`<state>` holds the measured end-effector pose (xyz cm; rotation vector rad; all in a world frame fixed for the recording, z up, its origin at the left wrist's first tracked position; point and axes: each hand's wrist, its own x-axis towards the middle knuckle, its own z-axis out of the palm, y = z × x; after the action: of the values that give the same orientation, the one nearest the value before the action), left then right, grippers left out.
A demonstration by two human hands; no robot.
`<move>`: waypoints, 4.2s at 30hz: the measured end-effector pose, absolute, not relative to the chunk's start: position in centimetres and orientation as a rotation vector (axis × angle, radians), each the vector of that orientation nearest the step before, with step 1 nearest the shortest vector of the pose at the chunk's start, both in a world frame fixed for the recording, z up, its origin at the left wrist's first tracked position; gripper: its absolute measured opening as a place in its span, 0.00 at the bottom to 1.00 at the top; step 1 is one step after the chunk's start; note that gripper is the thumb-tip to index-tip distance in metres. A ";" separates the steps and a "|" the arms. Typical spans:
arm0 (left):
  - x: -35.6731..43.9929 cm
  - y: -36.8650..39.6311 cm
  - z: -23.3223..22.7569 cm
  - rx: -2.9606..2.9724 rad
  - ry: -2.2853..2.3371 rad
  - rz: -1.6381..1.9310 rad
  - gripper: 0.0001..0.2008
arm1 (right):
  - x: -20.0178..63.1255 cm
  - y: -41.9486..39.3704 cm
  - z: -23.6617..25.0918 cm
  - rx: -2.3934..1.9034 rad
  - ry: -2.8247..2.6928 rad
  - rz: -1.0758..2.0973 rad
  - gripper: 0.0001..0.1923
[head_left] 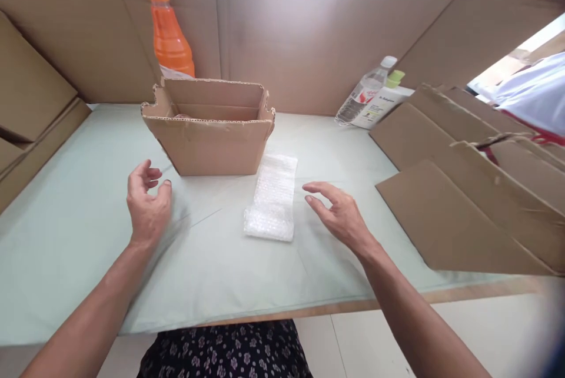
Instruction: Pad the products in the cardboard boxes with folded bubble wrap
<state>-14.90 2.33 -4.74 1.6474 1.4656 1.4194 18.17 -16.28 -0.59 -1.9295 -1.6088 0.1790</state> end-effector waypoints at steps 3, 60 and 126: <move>-14.2 -2.2 -3.6 1.943 1.349 1.339 0.19 | 19.9 -14.0 -2.0 -2.063 -1.540 0.220 0.15; -6.6 -8.6 -1.3 1.553 0.821 0.584 0.35 | 15.3 -13.1 -6.1 -2.021 -1.495 0.169 0.20; -9.3 -9.9 -4.3 2.395 0.854 0.484 0.24 | 10.2 -21.3 -4.4 -1.942 -1.804 0.157 0.20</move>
<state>-9.26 -9.90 -4.34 2.3947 0.8544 0.4838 10.20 -21.35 -4.39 -1.9424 -1.8037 0.1572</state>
